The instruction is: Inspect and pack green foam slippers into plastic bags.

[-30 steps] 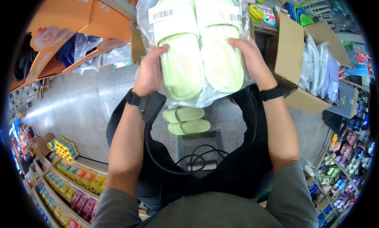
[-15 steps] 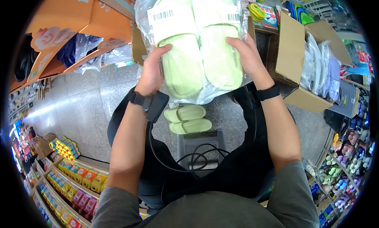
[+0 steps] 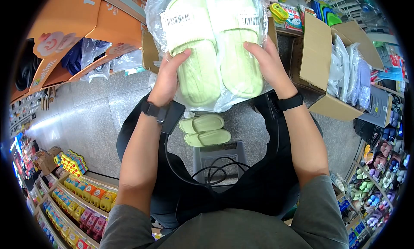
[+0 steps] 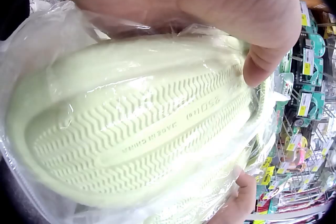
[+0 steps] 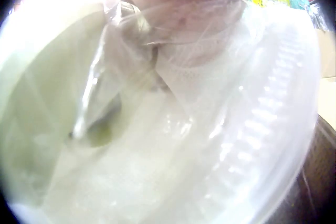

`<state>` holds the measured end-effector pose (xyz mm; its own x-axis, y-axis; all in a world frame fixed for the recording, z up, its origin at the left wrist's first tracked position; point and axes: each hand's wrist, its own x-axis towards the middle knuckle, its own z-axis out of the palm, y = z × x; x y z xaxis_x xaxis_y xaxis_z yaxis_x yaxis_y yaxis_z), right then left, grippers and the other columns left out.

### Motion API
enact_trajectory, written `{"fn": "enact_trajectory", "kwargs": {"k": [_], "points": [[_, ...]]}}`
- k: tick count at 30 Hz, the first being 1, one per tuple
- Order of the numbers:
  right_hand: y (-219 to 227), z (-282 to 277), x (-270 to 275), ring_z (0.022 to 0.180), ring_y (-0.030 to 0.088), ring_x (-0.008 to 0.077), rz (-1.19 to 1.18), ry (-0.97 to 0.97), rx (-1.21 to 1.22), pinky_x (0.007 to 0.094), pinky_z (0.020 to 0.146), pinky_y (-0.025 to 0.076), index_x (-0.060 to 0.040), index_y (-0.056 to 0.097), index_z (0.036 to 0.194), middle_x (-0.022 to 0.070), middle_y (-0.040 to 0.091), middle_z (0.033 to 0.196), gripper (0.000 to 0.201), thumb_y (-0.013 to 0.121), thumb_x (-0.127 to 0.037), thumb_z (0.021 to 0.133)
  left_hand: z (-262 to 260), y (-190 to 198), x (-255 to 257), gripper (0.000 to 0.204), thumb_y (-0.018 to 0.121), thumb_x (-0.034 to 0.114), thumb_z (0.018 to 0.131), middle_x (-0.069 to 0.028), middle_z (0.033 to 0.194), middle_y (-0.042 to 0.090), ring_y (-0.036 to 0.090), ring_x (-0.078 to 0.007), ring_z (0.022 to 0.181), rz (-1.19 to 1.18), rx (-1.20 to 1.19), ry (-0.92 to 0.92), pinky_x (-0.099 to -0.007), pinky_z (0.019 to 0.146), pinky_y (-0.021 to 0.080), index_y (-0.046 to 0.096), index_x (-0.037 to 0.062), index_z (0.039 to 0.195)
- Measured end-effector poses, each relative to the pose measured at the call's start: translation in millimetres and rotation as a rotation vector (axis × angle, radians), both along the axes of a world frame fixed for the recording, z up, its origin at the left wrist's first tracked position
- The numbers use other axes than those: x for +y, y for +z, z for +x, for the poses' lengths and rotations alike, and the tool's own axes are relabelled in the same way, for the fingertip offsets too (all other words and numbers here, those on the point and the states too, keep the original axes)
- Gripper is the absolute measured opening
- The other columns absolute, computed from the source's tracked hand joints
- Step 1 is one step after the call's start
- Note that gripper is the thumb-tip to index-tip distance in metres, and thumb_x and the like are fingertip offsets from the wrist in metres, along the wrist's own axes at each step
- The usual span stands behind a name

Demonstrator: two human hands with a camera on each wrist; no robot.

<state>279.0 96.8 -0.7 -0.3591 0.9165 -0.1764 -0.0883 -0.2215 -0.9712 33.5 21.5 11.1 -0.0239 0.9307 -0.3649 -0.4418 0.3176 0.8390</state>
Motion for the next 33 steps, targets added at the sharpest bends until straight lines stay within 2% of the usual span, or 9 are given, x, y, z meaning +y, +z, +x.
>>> {"fn": "enact_trajectory", "kwargs": {"k": [2, 11, 27, 33], "points": [[1, 0, 0, 0.108, 0.062, 0.0152, 0.0, 0.008, 0.003, 0.0301, 0.093, 0.051, 0.0017, 0.049, 0.139, 0.0107, 0.064, 0.125, 0.048, 0.063, -0.012, 0.095, 3, -2, 0, 0.049, 0.061, 0.015, 0.099, -0.0127, 0.132, 0.062, 0.061, -0.0204, 0.119, 0.014, -0.028, 0.066, -0.0326, 0.102, 0.048, 0.046, -0.003, 0.142], [-1, 1, -1, 0.108, 0.063, 0.0153, 0.011, 0.019, -0.008, 0.0298, 0.092, 0.052, 0.002, 0.049, 0.139, 0.0111, 0.065, 0.124, 0.049, 0.064, -0.013, 0.095, 3, 0, 0, 0.047, 0.062, 0.017, 0.099, -0.0126, 0.13, 0.063, 0.062, -0.0191, 0.116, 0.017, -0.014, 0.027, -0.0316, 0.099, 0.049, 0.05, -0.0035, 0.139], [-4, -1, 1, 0.108, 0.065, 0.0165, -0.008, 0.027, -0.004, 0.0307, 0.091, 0.054, 0.0027, 0.048, 0.137, 0.0128, 0.065, 0.125, 0.05, 0.067, -0.013, 0.094, 3, -1, 0, 0.045, 0.062, 0.017, 0.1, -0.0123, 0.129, 0.064, 0.064, -0.0182, 0.114, 0.013, 0.013, 0.025, -0.0312, 0.097, 0.051, 0.051, -0.0039, 0.138], [-7, -2, 2, 0.109, 0.065, 0.0179, 0.013, 0.019, -0.063, 0.0317, 0.092, 0.054, 0.005, 0.046, 0.137, 0.0142, 0.065, 0.125, 0.059, 0.074, -0.016, 0.09, 5, 0, 0, 0.044, 0.062, 0.016, 0.1, -0.0128, 0.129, 0.064, 0.064, -0.0184, 0.114, 0.036, 0.022, 0.028, -0.0317, 0.097, 0.051, 0.051, -0.004, 0.138]]}}
